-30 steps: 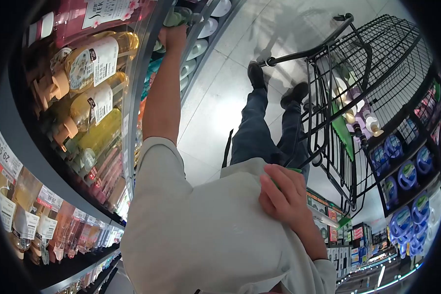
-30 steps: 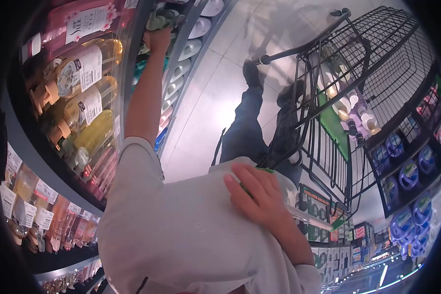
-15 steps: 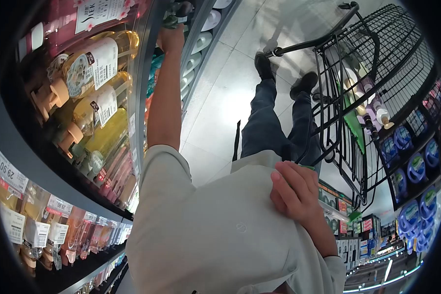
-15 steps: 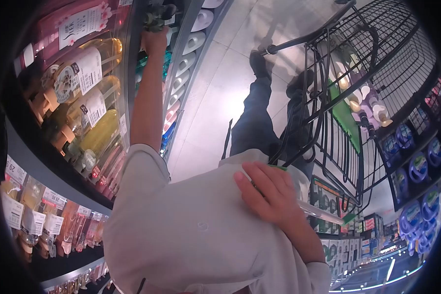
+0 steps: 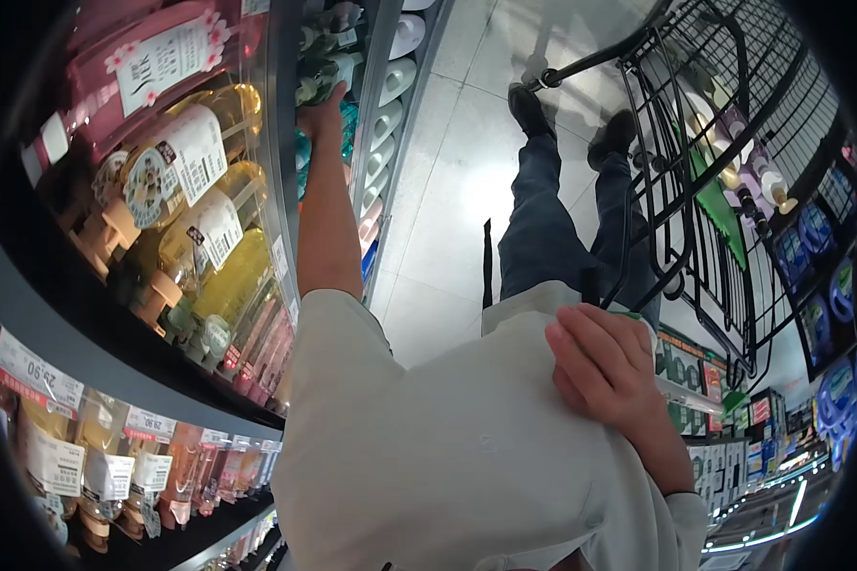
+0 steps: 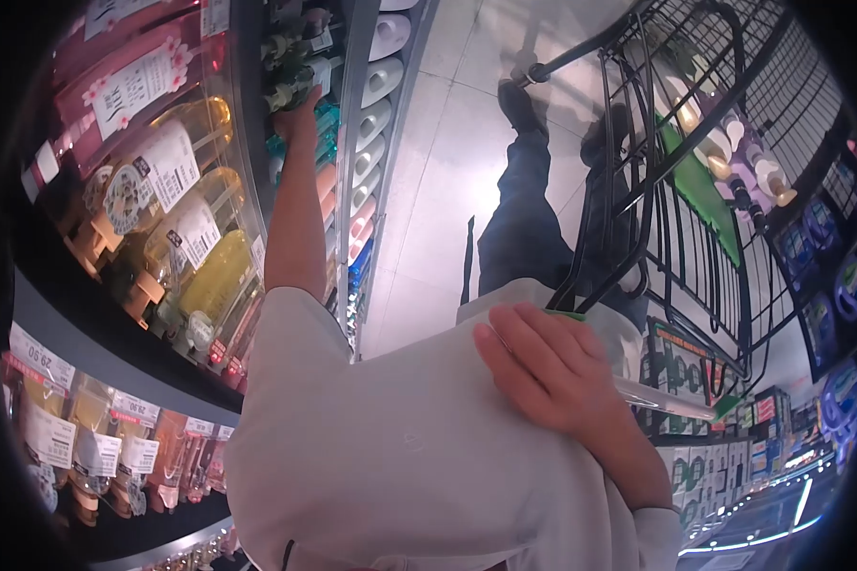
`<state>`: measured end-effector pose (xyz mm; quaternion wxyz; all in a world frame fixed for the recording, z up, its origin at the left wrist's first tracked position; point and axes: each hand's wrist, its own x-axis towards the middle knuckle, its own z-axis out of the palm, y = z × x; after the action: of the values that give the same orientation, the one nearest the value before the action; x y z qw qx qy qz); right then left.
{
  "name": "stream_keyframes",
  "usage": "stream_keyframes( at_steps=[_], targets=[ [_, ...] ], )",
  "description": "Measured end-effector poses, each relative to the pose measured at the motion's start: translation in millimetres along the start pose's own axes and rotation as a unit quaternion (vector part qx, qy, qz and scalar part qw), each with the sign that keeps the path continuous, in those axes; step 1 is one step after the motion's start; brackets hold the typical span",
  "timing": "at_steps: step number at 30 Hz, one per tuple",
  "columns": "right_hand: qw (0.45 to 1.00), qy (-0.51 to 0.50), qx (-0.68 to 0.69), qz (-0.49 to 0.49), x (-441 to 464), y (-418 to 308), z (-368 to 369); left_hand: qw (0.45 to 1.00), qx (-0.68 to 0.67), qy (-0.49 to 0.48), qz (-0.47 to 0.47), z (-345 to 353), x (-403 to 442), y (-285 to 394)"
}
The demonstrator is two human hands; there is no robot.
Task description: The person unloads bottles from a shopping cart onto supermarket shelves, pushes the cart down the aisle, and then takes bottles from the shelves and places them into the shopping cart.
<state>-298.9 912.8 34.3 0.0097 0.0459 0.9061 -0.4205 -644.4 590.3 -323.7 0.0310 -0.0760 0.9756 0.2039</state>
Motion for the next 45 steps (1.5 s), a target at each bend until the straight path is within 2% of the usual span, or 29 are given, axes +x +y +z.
stream_keyframes(
  at_steps=[2,3,5,10,12,13,16,17,18,20,21,25,27,28,30,31,33,35,39,41,44,45],
  targets=[
    [1.0,0.005,-0.008,0.004,-0.3,-0.9,0.2,0.996,-0.012,-0.077,-0.039,-10.8,7.4,-0.8],
    [1.0,0.002,-0.007,0.001,0.2,-0.4,-1.0,0.995,0.063,-0.067,-0.05,-2.7,17.3,-16.0],
    [1.0,-0.002,-0.002,-0.002,-1.3,-0.6,-0.2,0.993,0.07,-0.078,-0.054,-9.8,12.3,-17.1],
    [1.0,0.013,-0.015,-0.012,-0.5,-0.1,1.4,0.996,0.056,-0.06,-0.035,-13.5,2.5,-25.2],
    [1.0,0.011,-0.011,-0.008,2.2,-1.6,0.1,0.993,0.017,-0.093,-0.074,-15.1,8.1,-31.2],
    [1.0,0.012,-0.01,-0.001,3.6,-1.9,0.8,0.992,0.051,-0.046,-0.109,-12.2,1.9,-24.2],
    [1.0,0.023,-0.015,-0.007,2.5,0.1,2.3,0.986,0.089,-0.02,-0.139,-9.1,-2.5,-17.8],
    [1.0,0.024,-0.019,-0.003,1.4,1.1,2.1,0.978,0.081,-0.09,-0.171,-23.5,-6.0,3.7],
    [0.999,0.027,-0.023,-0.01,0.6,2.0,3.1,0.978,0.079,-0.095,-0.168,-20.0,-7.5,6.2],
    [0.999,0.03,-0.02,-0.015,0.2,0.9,3.3,0.981,0.018,-0.057,-0.184,-20.2,-8.7,-7.0],
    [0.999,0.027,-0.016,-0.01,1.5,-0.1,2.6,0.985,0.071,0.003,-0.156,-14.6,-9.1,-11.4],
    [1.0,0.027,-0.01,-0.004,3.3,-0.1,2.7,0.978,0.059,-0.026,-0.201,-28.0,-22.9,11.0],
    [0.999,0.032,-0.008,-0.005,5.2,-0.2,3.4,0.979,-0.073,-0.001,-0.191,-43.6,-52.6,36.3],
    [0.999,0.035,-0.008,-0.004,5.7,-0.6,3.4,0.979,-0.073,0.001,-0.189,-43.7,-70.6,42.9],
    [0.999,0.032,-0.009,-0.009,5.5,0.1,2.3,0.915,-0.327,0.0,-0.235,-40.1,-98.0,54.3],
    [0.999,0.027,-0.012,-0.011,5.1,0.8,2.0,0.915,-0.328,0.001,-0.234,-39.5,-92.5,68.1],
    [1.0,0.026,-0.012,-0.011,5.5,0.2,0.8,0.94,-0.299,-0.103,-0.131,-37.8,-71.0,112.1],
    [0.999,0.029,-0.014,-0.01,6.1,0.2,2.3,0.944,-0.313,-0.02,-0.103,-12.7,-40.1,130.0],
    [0.999,0.037,-0.011,-0.006,3.7,0.7,2.6,0.947,-0.283,-0.006,-0.154,28.8,24.1,122.1],
    [0.999,0.037,-0.006,-0.008,4.7,2.1,3.0,0.987,-0.047,0.09,-0.125,46.7,49.1,102.9],
    [0.999,0.044,0.009,-0.007,3.3,1.6,3.6,0.992,-0.025,0.032,-0.118,32.4,46.6,103.3],
    [0.999,0.043,0.009,-0.007,3.4,1.4,3.7,0.991,-0.012,0.049,-0.126,28.4,41.6,109.1]
  ],
)
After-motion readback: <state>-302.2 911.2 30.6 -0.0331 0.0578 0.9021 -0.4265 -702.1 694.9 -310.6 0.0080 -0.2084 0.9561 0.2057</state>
